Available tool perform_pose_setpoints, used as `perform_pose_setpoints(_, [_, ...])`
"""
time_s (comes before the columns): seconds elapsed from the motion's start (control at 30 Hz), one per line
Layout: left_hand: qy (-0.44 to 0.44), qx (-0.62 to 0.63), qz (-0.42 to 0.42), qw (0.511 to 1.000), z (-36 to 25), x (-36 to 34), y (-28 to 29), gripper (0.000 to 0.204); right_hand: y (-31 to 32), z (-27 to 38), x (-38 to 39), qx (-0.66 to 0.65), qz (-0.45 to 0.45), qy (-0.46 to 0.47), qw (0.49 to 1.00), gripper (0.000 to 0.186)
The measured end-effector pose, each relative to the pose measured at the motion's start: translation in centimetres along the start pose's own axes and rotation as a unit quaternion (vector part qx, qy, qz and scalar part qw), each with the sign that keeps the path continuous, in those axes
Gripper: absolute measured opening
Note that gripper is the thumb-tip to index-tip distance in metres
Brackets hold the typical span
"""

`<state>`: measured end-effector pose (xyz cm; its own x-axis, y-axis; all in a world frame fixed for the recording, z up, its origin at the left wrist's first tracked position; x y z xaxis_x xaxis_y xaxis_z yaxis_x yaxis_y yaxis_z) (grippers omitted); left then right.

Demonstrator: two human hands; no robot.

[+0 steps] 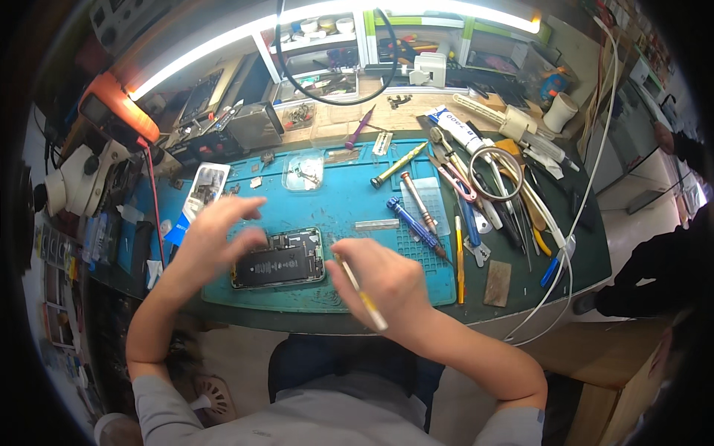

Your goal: The person disassembles a smartphone on a workbench, using a screwdriver and tweezers to remove screws and small internal components. They place removed parts into a small plastic container and continue to manipulate the phone's internal assembly.

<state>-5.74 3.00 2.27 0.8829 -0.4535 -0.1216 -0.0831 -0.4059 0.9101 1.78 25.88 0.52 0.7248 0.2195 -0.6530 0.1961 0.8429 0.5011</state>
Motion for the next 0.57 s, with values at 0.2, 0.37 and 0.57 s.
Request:
perform_pose_setpoints(0.2, [-0.096, -0.020, 0.022, 0.995, -3.2, 3.6, -1.8, 0.092, 1.7, 0.1, -0.9, 0.138, 0.065, 0.077, 0.985, 0.025])
perform_pose_setpoints(0.37, [-0.119, 0.017, 0.053, 0.991, -2.6, 3.2, -2.5, 0.094, 1.7, 0.3, -0.9, 0.266, 0.164, 0.193, 0.930, 0.037])
perform_pose_setpoints(0.57, [-0.111, 0.012, 0.069, 0.991, -2.8, 2.8, -2.1, 0.093, 3.7, -0.4, -1.7, 0.343, 0.149, 0.159, 0.914, 0.038])
Point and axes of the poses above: each hand's wrist, its own x-axis away from the middle knuckle, its own y-axis out of the back of the hand, z = x × y, the point moved 9 cm from there along -x, towards the middle knuckle, and after that the axes turned 7 degrees about y, right-handed, at the moved point
